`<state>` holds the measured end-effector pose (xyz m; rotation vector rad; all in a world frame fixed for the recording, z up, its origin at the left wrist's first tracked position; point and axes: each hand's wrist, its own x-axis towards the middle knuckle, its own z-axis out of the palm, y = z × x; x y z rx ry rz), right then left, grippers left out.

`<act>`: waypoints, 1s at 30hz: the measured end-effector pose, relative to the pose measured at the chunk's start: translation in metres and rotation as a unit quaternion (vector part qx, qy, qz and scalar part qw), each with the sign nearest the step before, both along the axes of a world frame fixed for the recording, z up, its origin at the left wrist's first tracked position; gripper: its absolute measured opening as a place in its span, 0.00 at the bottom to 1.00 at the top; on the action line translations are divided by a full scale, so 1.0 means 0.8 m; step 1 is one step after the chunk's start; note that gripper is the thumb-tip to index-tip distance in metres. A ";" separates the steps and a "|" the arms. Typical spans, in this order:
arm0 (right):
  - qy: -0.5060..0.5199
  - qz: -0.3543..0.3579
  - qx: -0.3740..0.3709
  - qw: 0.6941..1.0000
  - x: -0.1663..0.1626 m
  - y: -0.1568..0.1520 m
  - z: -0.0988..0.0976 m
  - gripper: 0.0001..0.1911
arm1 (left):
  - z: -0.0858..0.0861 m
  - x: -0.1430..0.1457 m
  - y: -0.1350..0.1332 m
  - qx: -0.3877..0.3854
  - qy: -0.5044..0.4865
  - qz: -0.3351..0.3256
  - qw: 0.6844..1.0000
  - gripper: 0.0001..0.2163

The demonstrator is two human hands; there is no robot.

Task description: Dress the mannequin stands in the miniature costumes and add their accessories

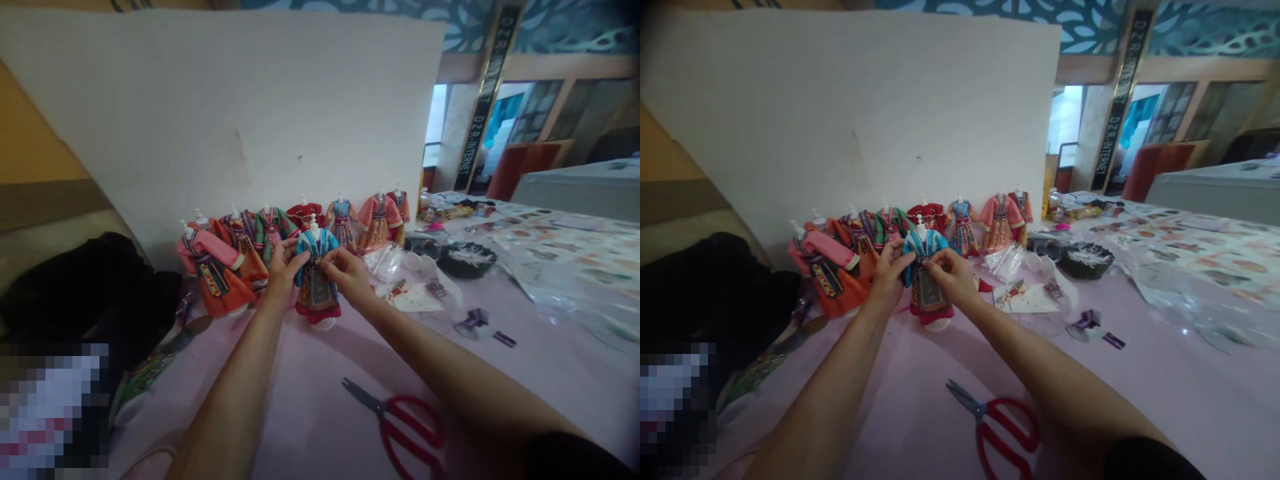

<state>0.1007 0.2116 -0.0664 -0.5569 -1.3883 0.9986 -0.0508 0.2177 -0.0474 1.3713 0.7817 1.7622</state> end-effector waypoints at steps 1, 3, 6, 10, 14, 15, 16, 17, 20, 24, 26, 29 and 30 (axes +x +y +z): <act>0.003 0.001 0.001 1.000 0.000 0.000 0.000 0.10 | 0.000 -0.001 0.000 -0.001 0.000 -0.004 1.000 0.19; 0.004 0.003 0.003 1.000 0.000 0.002 0.000 0.09 | -0.001 -0.004 0.002 -0.001 0.001 -0.015 1.000 0.21; -0.005 -0.003 0.005 1.000 0.000 0.003 0.002 0.10 | -0.003 -0.007 0.005 0.003 0.011 -0.032 0.999 0.25; -0.009 -0.020 0.014 1.000 -0.001 0.002 0.005 0.10 | -0.005 -0.011 0.010 0.008 0.017 -0.045 0.999 0.27; -0.005 -0.016 0.013 1.000 -0.002 0.002 0.005 0.10 | -0.007 -0.011 0.012 0.009 0.029 -0.047 0.998 0.28; -0.004 -0.016 0.014 1.000 -0.002 0.002 0.004 0.10 | -0.008 -0.010 0.012 0.010 0.033 -0.044 0.998 0.28; -0.004 -0.018 0.016 1.000 -0.003 0.002 0.004 0.10 | -0.008 -0.010 0.012 0.010 0.036 -0.039 0.999 0.29; -0.004 -0.020 0.020 1.000 -0.003 0.002 0.003 0.09 | -0.008 -0.010 0.013 0.012 0.039 -0.033 0.999 0.29; 0.000 -0.027 0.029 0.999 -0.006 0.004 0.001 0.09 | -0.009 -0.009 0.015 0.020 0.046 -0.009 0.999 0.29; 0.029 -0.034 0.021 0.999 -0.011 0.006 -0.003 0.12 | -0.010 -0.009 0.017 0.033 0.048 0.023 0.998 0.28; 0.037 -0.027 0.009 0.999 -0.011 0.006 -0.004 0.15 | -0.010 -0.009 0.016 0.034 0.048 0.031 0.998 0.28; 0.040 -0.010 0.000 0.999 -0.007 0.005 -0.005 0.14 | -0.009 -0.010 0.015 0.030 0.049 0.032 0.998 0.27; 0.039 -0.012 0.001 0.999 -0.005 0.005 -0.005 0.13 | -0.009 -0.010 0.014 0.028 0.048 0.031 0.998 0.27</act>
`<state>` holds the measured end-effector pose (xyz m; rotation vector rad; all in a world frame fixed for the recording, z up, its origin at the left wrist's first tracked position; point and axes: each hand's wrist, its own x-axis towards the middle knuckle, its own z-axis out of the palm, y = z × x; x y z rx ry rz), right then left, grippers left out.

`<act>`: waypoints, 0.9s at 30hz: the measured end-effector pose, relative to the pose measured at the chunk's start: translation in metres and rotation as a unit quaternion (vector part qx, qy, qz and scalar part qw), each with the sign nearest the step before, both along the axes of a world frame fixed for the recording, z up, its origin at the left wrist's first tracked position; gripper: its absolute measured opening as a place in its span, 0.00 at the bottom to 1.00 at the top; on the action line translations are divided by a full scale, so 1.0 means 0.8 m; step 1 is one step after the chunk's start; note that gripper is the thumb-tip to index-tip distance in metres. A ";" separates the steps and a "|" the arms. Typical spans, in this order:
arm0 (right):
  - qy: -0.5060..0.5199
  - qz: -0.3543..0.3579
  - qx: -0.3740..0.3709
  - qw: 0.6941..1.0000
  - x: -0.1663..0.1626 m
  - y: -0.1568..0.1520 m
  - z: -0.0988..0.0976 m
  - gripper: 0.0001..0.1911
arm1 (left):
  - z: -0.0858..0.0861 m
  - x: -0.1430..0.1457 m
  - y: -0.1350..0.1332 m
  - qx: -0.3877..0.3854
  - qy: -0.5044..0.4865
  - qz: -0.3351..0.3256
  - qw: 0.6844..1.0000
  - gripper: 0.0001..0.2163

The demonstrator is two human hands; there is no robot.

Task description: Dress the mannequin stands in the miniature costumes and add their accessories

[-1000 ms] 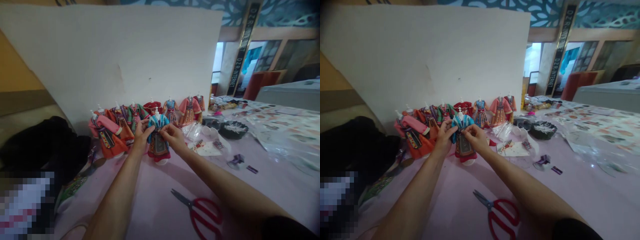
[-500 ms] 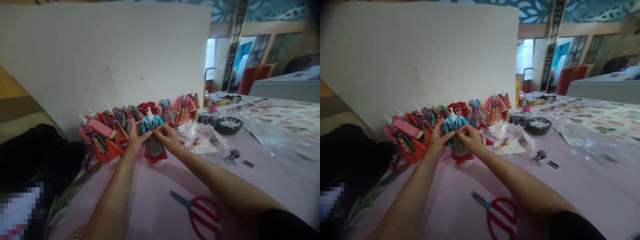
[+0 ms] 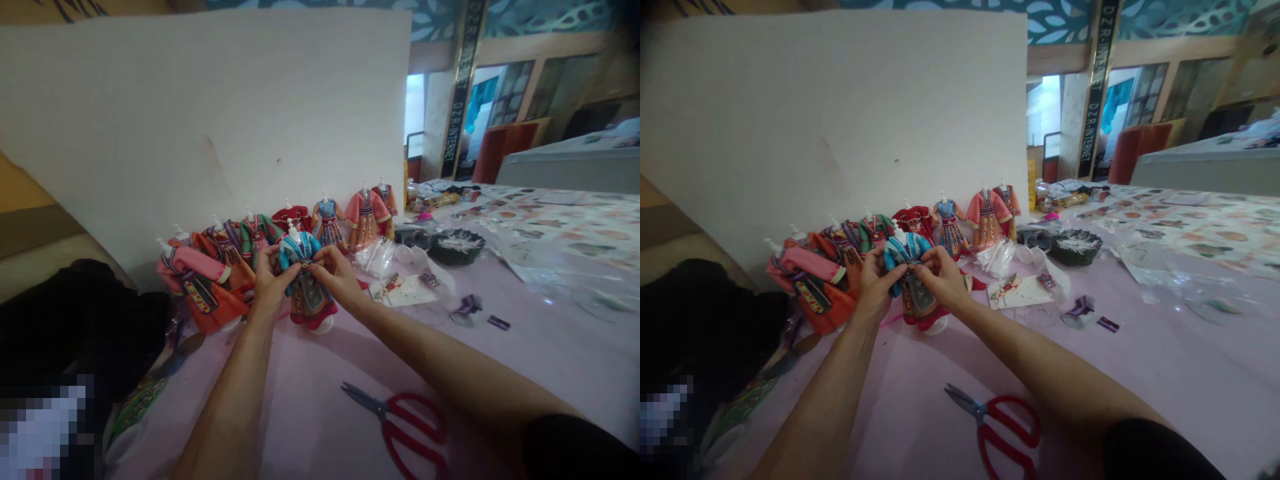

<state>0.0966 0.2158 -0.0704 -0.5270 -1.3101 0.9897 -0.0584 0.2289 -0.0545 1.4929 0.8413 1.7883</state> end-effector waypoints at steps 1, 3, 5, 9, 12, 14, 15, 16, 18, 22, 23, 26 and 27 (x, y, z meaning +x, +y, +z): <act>-0.002 -0.007 0.001 1.000 0.002 0.000 0.000 0.13 | 0.000 0.000 -0.001 -0.001 -0.001 -0.001 1.000 0.27; -0.013 -0.027 0.005 1.000 0.007 0.001 -0.001 0.11 | 0.001 0.000 -0.001 -0.002 -0.005 -0.005 1.000 0.27; -0.026 -0.044 0.003 0.999 0.009 0.003 -0.003 0.12 | 0.002 0.001 -0.002 -0.001 -0.010 -0.009 1.000 0.26; -0.055 -0.030 0.002 0.998 0.007 0.010 -0.010 0.21 | 0.005 0.000 -0.002 -0.003 -0.009 -0.013 1.000 0.26; -0.077 -0.006 0.024 0.997 0.005 0.015 -0.014 0.24 | 0.007 -0.001 -0.003 -0.004 0.010 -0.023 1.000 0.25; -0.080 0.005 0.037 0.996 0.005 0.018 -0.015 0.23 | 0.008 -0.002 -0.004 -0.004 0.017 -0.031 0.999 0.25; -0.078 0.011 0.042 0.996 0.005 0.019 -0.015 0.22 | 0.009 -0.002 -0.005 -0.004 0.016 -0.034 0.999 0.26; -0.076 0.018 0.047 0.996 0.005 0.020 -0.015 0.21 | 0.009 -0.002 -0.005 -0.004 0.013 -0.035 0.999 0.26; -0.070 0.034 0.059 0.995 0.006 0.021 -0.015 0.20 | 0.011 -0.002 -0.006 -0.003 0.011 -0.033 0.999 0.26; -0.063 0.033 0.070 0.995 0.005 0.020 -0.014 0.18 | 0.012 -0.004 -0.007 -0.008 0.020 -0.028 0.999 0.26; -0.063 0.028 0.069 0.995 0.005 0.020 -0.014 0.17 | 0.012 -0.005 -0.007 -0.008 0.022 -0.028 0.999 0.26; -0.060 0.018 0.061 0.996 0.003 0.020 -0.015 0.16 | 0.011 -0.006 -0.008 -0.006 0.031 -0.027 0.999 0.26; -0.059 0.011 0.057 0.997 0.002 0.020 -0.015 0.15 | 0.011 -0.006 -0.008 -0.008 0.036 -0.029 0.999 0.26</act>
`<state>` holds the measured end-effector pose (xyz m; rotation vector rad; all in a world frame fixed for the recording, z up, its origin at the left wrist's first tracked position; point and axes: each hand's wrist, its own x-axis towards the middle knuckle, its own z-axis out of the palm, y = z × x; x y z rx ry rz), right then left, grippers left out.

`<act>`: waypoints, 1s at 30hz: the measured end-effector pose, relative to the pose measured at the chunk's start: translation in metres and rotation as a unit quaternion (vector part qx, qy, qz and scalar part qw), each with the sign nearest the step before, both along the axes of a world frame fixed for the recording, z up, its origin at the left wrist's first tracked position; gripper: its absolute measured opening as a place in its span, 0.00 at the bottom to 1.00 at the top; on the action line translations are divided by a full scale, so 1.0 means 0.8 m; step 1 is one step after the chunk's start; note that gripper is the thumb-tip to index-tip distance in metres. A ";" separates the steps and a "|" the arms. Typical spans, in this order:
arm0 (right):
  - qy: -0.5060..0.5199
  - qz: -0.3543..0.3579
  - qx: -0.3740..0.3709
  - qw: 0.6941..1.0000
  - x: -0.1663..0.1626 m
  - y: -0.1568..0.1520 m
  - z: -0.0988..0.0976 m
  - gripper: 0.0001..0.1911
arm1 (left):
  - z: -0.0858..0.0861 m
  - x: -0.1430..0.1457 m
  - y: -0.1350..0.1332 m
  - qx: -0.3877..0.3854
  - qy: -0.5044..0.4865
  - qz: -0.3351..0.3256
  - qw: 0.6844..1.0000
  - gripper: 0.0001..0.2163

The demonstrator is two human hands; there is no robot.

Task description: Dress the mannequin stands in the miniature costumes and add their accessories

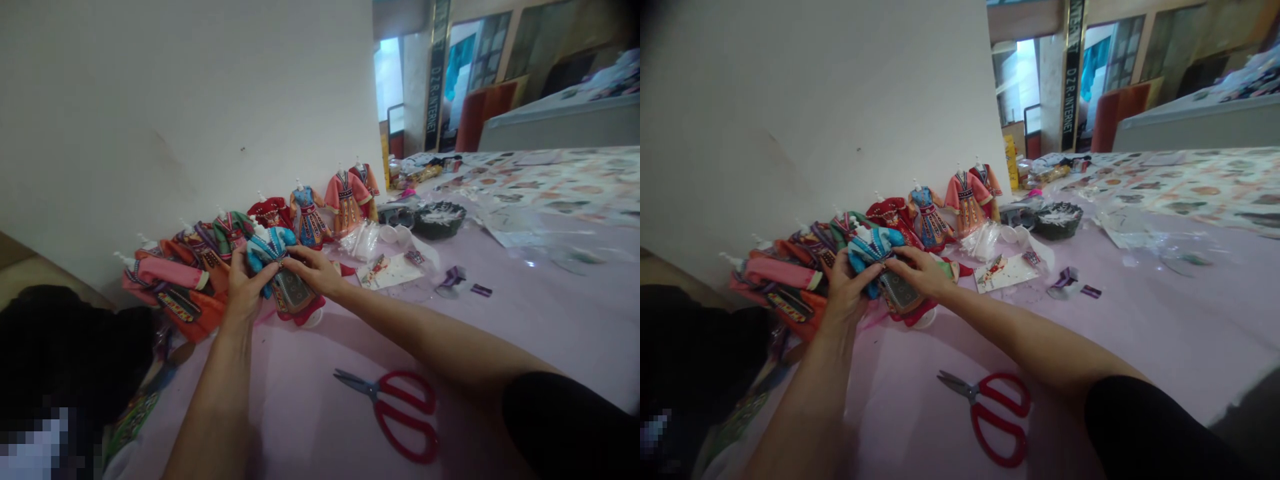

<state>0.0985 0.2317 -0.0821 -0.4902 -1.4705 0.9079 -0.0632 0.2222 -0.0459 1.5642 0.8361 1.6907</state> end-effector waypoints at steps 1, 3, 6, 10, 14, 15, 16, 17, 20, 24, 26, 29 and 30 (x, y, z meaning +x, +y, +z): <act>0.001 -0.010 -0.003 1.000 0.000 0.000 0.000 0.15 | 0.000 0.001 0.000 -0.001 0.005 -0.004 1.000 0.27; 0.001 -0.031 -0.006 0.999 0.000 0.000 0.000 0.14 | -0.001 0.002 -0.001 -0.003 0.014 -0.016 1.000 0.27; -0.003 -0.044 -0.004 0.999 0.001 -0.003 0.002 0.14 | -0.002 0.004 -0.002 -0.001 0.017 -0.024 1.000 0.27; -0.015 -0.033 0.002 0.999 0.003 -0.007 0.004 0.16 | -0.001 0.003 -0.002 0.007 0.009 -0.026 1.000 0.25; -0.012 -0.025 -0.003 1.000 0.004 -0.010 0.003 0.19 | 0.001 0.003 -0.004 -0.001 0.009 -0.029 1.000 0.25; -0.013 -0.025 -0.006 1.000 0.005 -0.010 0.003 0.19 | 0.002 0.003 -0.004 -0.002 0.009 -0.025 1.000 0.25; -0.016 -0.025 -0.008 1.000 0.006 -0.011 0.003 0.19 | 0.002 0.003 -0.005 -0.001 0.008 -0.020 1.000 0.25; -0.021 -0.024 -0.009 0.999 0.007 -0.012 0.004 0.18 | 0.002 0.003 -0.005 0.000 0.009 -0.016 1.000 0.24; -0.032 -0.019 -0.008 0.999 0.008 -0.013 0.004 0.18 | 0.002 0.003 -0.005 -0.001 0.017 -0.013 1.000 0.23; -0.022 -0.025 -0.022 0.999 0.004 -0.012 0.001 0.19 | 0.001 0.002 -0.004 -0.007 0.006 -0.019 1.000 0.23; -0.024 -0.029 -0.025 0.999 0.002 -0.010 -0.001 0.19 | 0.000 0.002 -0.004 -0.005 0.002 -0.025 1.000 0.23; -0.030 -0.039 -0.024 0.999 0.002 -0.009 -0.002 0.19 | 0.000 0.001 -0.004 -0.005 0.010 -0.028 1.000 0.24; -0.031 -0.042 -0.024 0.998 0.003 -0.009 -0.001 0.18 | 0.000 0.001 -0.005 -0.005 0.013 -0.029 0.999 0.24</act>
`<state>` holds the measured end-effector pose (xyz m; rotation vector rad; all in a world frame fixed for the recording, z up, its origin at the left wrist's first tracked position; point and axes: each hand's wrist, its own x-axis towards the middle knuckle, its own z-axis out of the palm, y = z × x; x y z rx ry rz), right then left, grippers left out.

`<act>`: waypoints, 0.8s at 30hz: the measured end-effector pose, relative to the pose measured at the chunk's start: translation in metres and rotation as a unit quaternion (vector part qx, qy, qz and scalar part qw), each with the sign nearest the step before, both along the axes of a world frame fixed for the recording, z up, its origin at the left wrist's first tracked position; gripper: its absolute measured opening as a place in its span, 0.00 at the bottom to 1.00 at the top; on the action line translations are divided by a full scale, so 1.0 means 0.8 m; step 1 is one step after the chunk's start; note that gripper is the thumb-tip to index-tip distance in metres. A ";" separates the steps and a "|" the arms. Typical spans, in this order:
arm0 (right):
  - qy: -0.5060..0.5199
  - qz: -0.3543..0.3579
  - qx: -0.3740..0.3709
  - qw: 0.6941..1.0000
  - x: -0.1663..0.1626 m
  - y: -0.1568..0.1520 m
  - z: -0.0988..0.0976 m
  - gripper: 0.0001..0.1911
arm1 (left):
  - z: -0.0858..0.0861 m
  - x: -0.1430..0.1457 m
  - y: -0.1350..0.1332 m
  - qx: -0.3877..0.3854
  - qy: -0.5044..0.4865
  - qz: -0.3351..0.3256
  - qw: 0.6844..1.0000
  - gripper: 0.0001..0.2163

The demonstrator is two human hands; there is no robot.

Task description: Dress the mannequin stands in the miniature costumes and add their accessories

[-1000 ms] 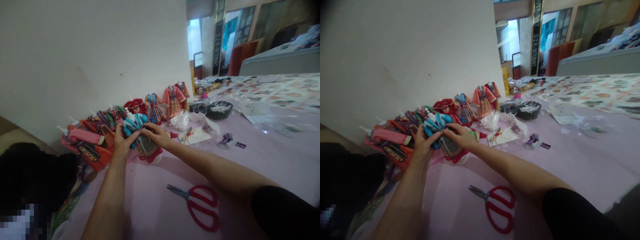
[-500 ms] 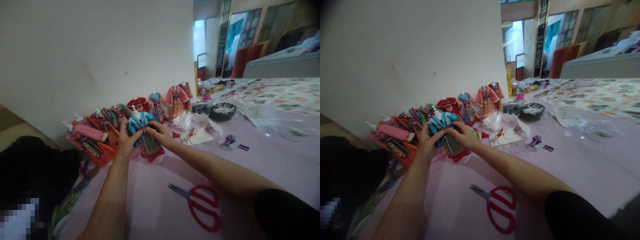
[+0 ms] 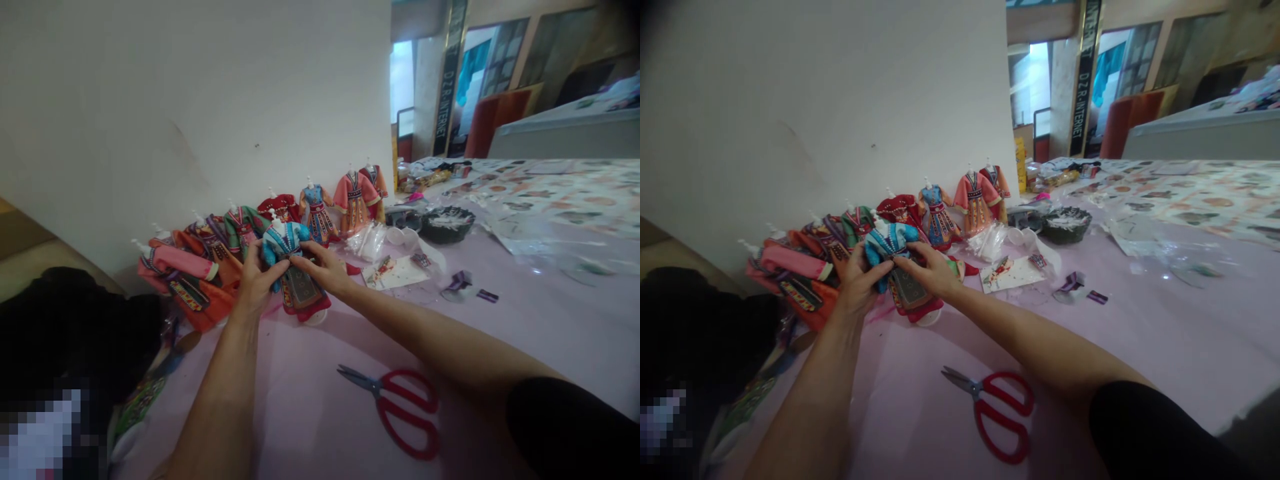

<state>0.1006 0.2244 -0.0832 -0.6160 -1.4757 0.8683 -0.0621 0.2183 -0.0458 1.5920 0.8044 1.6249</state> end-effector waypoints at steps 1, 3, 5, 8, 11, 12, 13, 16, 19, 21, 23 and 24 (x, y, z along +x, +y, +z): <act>-0.001 -0.003 0.000 1.000 0.000 0.000 0.000 0.18 | 0.000 0.000 0.000 -0.001 0.003 -0.002 1.000 0.25; -0.002 -0.004 -0.002 1.000 0.001 -0.001 0.001 0.18 | 0.000 0.000 -0.001 -0.005 0.006 -0.006 1.000 0.25; -0.002 -0.003 0.000 1.000 0.001 -0.001 0.003 0.17 | 0.000 0.000 0.000 -0.007 0.004 -0.009 1.000 0.25; -0.001 -0.004 0.006 1.000 0.001 -0.002 0.005 0.16 | -0.002 0.001 0.002 0.000 0.007 -0.003 1.000 0.24; 0.002 -0.009 0.008 1.000 0.002 -0.004 0.007 0.16 | -0.004 0.001 0.003 0.002 0.013 0.006 1.000 0.23; 0.002 -0.011 0.009 1.000 0.002 -0.005 0.007 0.17 | -0.004 0.001 0.003 0.002 0.012 0.005 1.000 0.23; 0.002 -0.014 0.010 1.000 0.002 -0.006 0.008 0.17 | -0.004 0.001 0.004 0.002 0.012 0.002 1.000 0.23; 0.003 -0.025 0.014 1.000 0.001 -0.008 0.008 0.16 | -0.006 0.000 0.004 0.006 0.017 -0.004 1.000 0.23; 0.004 -0.026 0.015 1.000 0.000 -0.009 0.008 0.15 | -0.007 -0.002 0.005 0.012 0.023 0.005 1.000 0.23; 0.007 -0.019 0.015 1.000 0.001 -0.008 0.007 0.15 | -0.007 -0.003 0.005 0.010 0.024 0.011 1.000 0.24; 0.014 -0.006 0.013 1.000 0.002 -0.008 0.006 0.16 | -0.007 -0.003 0.005 0.006 0.026 0.014 1.000 0.24; 0.016 0.003 0.012 1.000 0.003 -0.007 0.006 0.16 | -0.007 -0.003 0.004 0.005 0.028 0.016 0.999 0.24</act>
